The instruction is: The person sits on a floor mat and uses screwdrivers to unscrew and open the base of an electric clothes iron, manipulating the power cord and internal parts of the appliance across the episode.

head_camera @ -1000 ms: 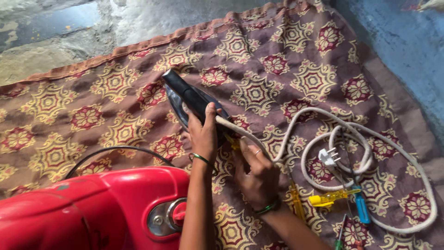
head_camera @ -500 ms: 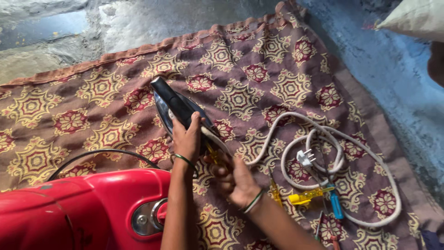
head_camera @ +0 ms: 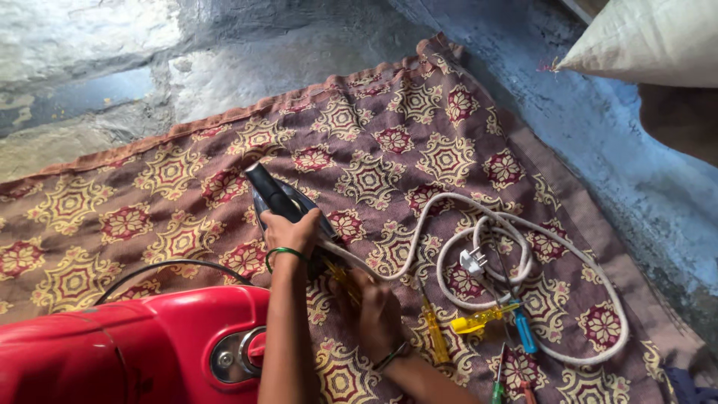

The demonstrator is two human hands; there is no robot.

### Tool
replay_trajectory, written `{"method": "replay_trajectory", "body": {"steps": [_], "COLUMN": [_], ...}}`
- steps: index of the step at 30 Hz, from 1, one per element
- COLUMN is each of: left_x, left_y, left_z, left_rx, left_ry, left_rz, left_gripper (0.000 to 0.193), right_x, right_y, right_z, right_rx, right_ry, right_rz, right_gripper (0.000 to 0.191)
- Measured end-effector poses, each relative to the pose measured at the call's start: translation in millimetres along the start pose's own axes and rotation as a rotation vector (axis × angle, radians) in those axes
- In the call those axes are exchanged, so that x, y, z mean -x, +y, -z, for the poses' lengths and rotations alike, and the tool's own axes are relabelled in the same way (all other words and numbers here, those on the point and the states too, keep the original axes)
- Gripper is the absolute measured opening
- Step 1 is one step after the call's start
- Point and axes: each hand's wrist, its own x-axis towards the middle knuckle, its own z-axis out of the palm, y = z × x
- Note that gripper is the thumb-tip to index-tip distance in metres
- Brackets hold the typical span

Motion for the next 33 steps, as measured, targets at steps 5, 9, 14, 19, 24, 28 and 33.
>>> {"method": "replay_trajectory", "body": {"steps": [5,9,14,19,24,28,33], "left_x": [10.8,11.9,9.8,-10.3,-35.5,-21.8,20.6], "left_y": [-10.1,-13.9,-14.7,-13.3,-1.2,10.2,-14.6], "left_z": [-9.2,-7.4,-3.7,10.1,24.4,16.3,35.3], "left_rx": [-0.036,0.021,0.008,-0.058,-0.089,-0.169,0.297], "left_ry": [0.109,0.103,0.094,-0.053,-0.176,-0.118,-0.214], "left_rz": [-0.13,-0.22,-0.264,-0.072,-0.053,0.02,-0.595], "left_gripper": [0.1,0.094,0.108,0.106,0.103,0.122,0.093], "right_x": [-1.7,-5.0,-5.6,-10.6,-13.0,-15.3,-31.7], "right_y": [-2.1,-6.4,-7.4,-5.9,-1.5,7.0,12.9], "right_z": [-1.6,-4.7,-4.6,-3.2,0.1,5.7,19.3], "right_rx": [0.105,0.049,-0.01,0.035,0.023,0.069,-0.015], "right_ry": [0.165,0.193,0.118,0.075,0.169,0.082,-0.113], "right_rz": [0.259,0.319,0.239,0.121,0.308,0.277,0.235], "right_gripper": [0.048,0.045,0.037,0.029,0.042,0.045,0.033]}}
